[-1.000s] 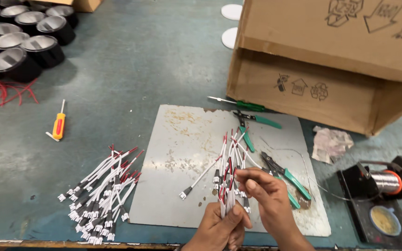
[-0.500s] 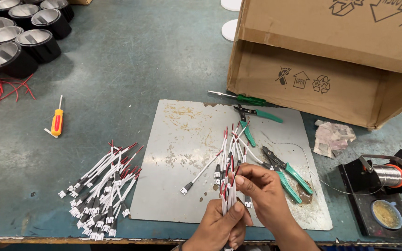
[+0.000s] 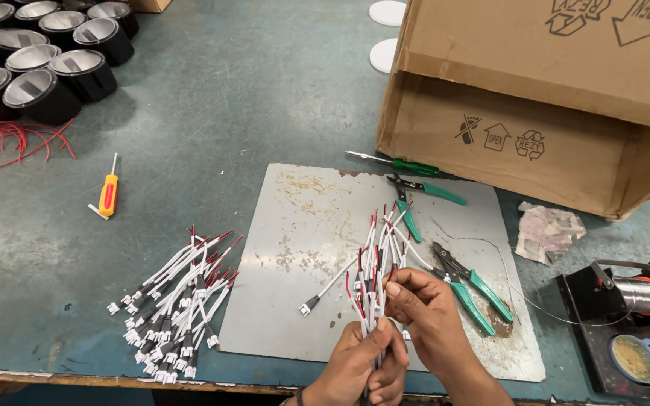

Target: The person uses wire strippers to remove insulation from the ends of multiple white wires with red and black conductors. The person repeatedly picks up wires, strips them, and places them on the table, occasionally gathering and repositioning the bundle.

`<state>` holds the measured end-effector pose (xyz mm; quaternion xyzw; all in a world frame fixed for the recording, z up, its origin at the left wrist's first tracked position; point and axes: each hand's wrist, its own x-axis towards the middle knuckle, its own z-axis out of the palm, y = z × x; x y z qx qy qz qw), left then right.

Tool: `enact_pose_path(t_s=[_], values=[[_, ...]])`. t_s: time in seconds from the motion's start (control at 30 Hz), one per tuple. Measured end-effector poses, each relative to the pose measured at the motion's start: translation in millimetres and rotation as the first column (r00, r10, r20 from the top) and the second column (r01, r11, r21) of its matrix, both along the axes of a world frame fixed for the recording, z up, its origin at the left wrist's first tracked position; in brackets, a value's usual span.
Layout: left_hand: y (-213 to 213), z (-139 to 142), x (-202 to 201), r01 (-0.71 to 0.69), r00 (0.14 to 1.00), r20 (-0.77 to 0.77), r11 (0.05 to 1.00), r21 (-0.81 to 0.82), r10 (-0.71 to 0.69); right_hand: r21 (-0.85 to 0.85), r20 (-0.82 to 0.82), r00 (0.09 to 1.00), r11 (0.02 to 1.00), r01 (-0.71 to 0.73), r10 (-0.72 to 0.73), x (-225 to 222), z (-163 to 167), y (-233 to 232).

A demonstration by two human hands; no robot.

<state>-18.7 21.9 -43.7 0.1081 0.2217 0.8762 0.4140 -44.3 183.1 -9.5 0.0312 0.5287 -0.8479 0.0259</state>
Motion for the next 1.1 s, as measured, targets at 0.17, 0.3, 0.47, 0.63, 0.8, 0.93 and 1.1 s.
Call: enact_pose_path(t_s=[0.17, 0.3, 0.47, 0.63, 0.8, 0.93, 1.1], values=[[-1.7, 1.9, -1.1, -0.008, 1.0, -0.003, 1.0, 0.011, 0.008, -0.016, -0.035, 0.999, 1.0, -0.02, 0.02, -1.6, 0.9, -1.6], [-6.6, 4.8, 0.3, -0.038, 0.998, 0.05, 0.999, 0.014, 0.037, 0.004, 0.048, 0.998, 1.0, 0.026, -0.026, -2.3, -0.9, -4.1], [-13.2, 14.2, 1.2, -0.166, 0.986, 0.017, 0.983, -0.078, 0.168, 0.004, 0.025, 0.999, 0.999, 0.032, -0.032, -3.2, -5.9, -8.4], [-21.1, 22.6, 0.3, -0.319, 0.939, 0.116, 0.946, -0.065, 0.325, 0.122, -0.111, 0.992, 0.992, -0.042, 0.055, -0.7, -8.6, -16.2], [-29.7, 20.8, 4.3, -0.46, 0.888, -0.012, 0.887, -0.04, 0.459, 0.188, -0.173, 0.98, 0.98, -0.064, 0.098, -2.8, -7.5, -29.5], [-44.1, 13.1, 7.3, -0.381, 0.923, -0.042, 0.923, 0.058, 0.383, 0.155, -0.18, 0.973, 0.981, -0.12, 0.147, -2.0, -3.7, -37.3], [-59.3, 6.6, 11.0, -0.327, 0.921, -0.166, 0.93, 0.167, 0.354, 0.175, -0.201, 0.961, 0.973, -0.154, 0.188, 6.9, 0.6, -39.0]])
